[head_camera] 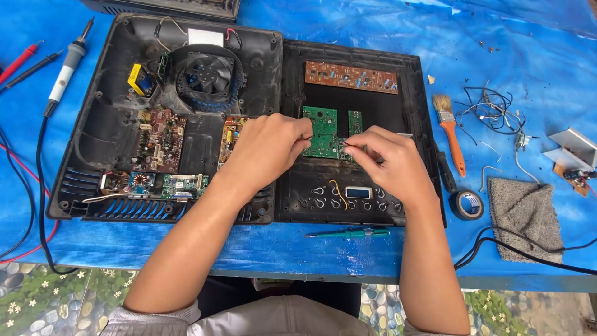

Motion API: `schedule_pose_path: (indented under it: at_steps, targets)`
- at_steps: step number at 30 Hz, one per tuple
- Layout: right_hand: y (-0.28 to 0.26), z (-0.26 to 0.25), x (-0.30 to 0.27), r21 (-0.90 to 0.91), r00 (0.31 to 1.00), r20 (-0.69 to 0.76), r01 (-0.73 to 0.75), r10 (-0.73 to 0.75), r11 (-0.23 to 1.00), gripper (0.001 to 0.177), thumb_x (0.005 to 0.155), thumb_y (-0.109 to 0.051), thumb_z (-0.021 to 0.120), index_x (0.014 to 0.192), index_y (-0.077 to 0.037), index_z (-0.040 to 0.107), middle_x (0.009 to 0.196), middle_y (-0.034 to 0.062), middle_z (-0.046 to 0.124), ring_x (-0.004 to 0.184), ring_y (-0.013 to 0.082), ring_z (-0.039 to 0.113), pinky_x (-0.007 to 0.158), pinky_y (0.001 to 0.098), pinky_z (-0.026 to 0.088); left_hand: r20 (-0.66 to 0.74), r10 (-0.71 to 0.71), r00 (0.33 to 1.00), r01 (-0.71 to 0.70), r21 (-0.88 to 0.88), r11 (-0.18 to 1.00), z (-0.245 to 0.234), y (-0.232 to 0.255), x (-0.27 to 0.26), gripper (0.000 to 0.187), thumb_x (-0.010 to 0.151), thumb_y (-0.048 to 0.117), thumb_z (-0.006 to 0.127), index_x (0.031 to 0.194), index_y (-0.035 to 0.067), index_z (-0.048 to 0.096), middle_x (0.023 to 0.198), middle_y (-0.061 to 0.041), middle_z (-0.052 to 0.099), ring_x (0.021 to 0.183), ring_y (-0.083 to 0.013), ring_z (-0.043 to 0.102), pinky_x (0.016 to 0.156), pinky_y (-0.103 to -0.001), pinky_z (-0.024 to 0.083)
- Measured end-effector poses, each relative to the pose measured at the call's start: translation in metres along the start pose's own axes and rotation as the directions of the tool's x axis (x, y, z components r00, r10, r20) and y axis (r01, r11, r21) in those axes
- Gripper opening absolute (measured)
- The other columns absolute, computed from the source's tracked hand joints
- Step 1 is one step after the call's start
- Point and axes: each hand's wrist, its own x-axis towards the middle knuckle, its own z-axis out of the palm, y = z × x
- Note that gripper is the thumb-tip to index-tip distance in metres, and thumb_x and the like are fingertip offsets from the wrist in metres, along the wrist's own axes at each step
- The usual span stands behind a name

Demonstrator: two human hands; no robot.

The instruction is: The person works on a disassembled electronic device, handling various circuit boards and wires. They connect wires to a small circuit board, manipulate components within the device casing, and use a screwdriver to adjust parts on a larger board.

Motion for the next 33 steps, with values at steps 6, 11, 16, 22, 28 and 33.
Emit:
schedule_pose_path:
  at_steps: [6, 11, 16, 22, 28, 33]
  targets:
    - [0.008, -0.005, -0.004, 0.016, 0.999, 0.022, -0.031, 0.031, 0.999, 0.014, 0.093, 0.006, 0.074, 0.096, -0.008, 0.077, 0.065, 0.0043, 0.06, 0.052, 0.0178, 0.053, 0.054, 0.0313, 0.048, -0.075, 0.107, 0.991, -0.104, 0.046, 0.994, -0.006, 0.003, -0.003, 0.016, 0.096, 0.007, 0.067, 0.082, 0.009, 0.073, 0.07, -0.009, 0.066, 0.054, -0.0245, 0.062, 0.048, -0.032, 0.05]
    - [0.017, -0.011, -0.007, 0.067, 0.993, 0.085, -0.087, 0.081, 0.994, 0.014, 0.091, 0.01, 0.072, 0.095, -0.002, 0.076, 0.062, 0.0105, 0.061, 0.049, 0.0207, 0.053, 0.051, 0.0339, 0.047, -0.182, 0.16, 0.97, -0.146, 0.089, 0.985, -0.005, 0.007, -0.003, 0.013, 0.098, 0.008, 0.067, 0.089, 0.008, 0.076, 0.076, -0.008, 0.066, 0.058, -0.0201, 0.062, 0.05, -0.029, 0.052]
    - [0.025, -0.019, -0.013, 0.109, 0.985, 0.088, -0.159, 0.15, 0.981, 0.008, 0.089, 0.006, 0.075, 0.092, -0.002, 0.075, 0.051, 0.0093, 0.056, 0.046, 0.0196, 0.052, 0.049, 0.0329, 0.049, -0.287, 0.165, 0.944, -0.149, 0.08, 0.986, -0.009, 0.007, -0.005, 0.013, 0.099, 0.01, 0.068, 0.09, 0.009, 0.076, 0.075, -0.004, 0.062, 0.059, -0.0176, 0.061, 0.05, -0.027, 0.052]
    - [0.027, -0.023, -0.012, 0.148, 0.993, -0.012, -0.112, 0.115, 0.983, 0.01, 0.093, 0.008, 0.073, 0.09, -0.001, 0.075, 0.049, 0.0072, 0.053, 0.046, 0.0162, 0.046, 0.048, 0.03, 0.045, -0.396, 0.131, 0.909, -0.109, 0.078, 0.991, -0.009, 0.007, -0.007, 0.013, 0.102, 0.012, 0.067, 0.093, 0.009, 0.076, 0.076, -0.001, 0.057, 0.059, -0.0145, 0.059, 0.05, -0.025, 0.051]
    - [0.031, -0.009, -0.011, 0.202, 0.963, -0.265, 0.008, 0.047, 0.979, 0.007, 0.097, 0.004, 0.075, 0.091, 0.001, 0.075, 0.053, 0.0075, 0.058, 0.049, 0.014, 0.05, 0.054, 0.0264, 0.049, -0.447, 0.067, 0.892, -0.05, 0.051, 0.997, -0.011, 0.007, -0.005, 0.01, 0.098, 0.006, 0.069, 0.091, 0.006, 0.077, 0.072, -0.003, 0.058, 0.055, -0.0155, 0.06, 0.046, -0.027, 0.051]
    - [0.025, 0.007, -0.009, 0.128, 0.865, -0.5, 0.108, -0.03, 0.986, 0.014, 0.109, -0.003, 0.057, 0.105, 0.003, 0.069, 0.087, 0.014, 0.069, 0.06, 0.02, 0.064, 0.057, 0.032, 0.056, -0.519, 0.06, 0.852, -0.098, -0.048, 0.994, -0.015, 0.012, -0.005, 0.005, 0.095, 0.005, 0.073, 0.093, 0.005, 0.077, 0.074, -0.005, 0.065, 0.054, -0.0167, 0.063, 0.045, -0.028, 0.053]
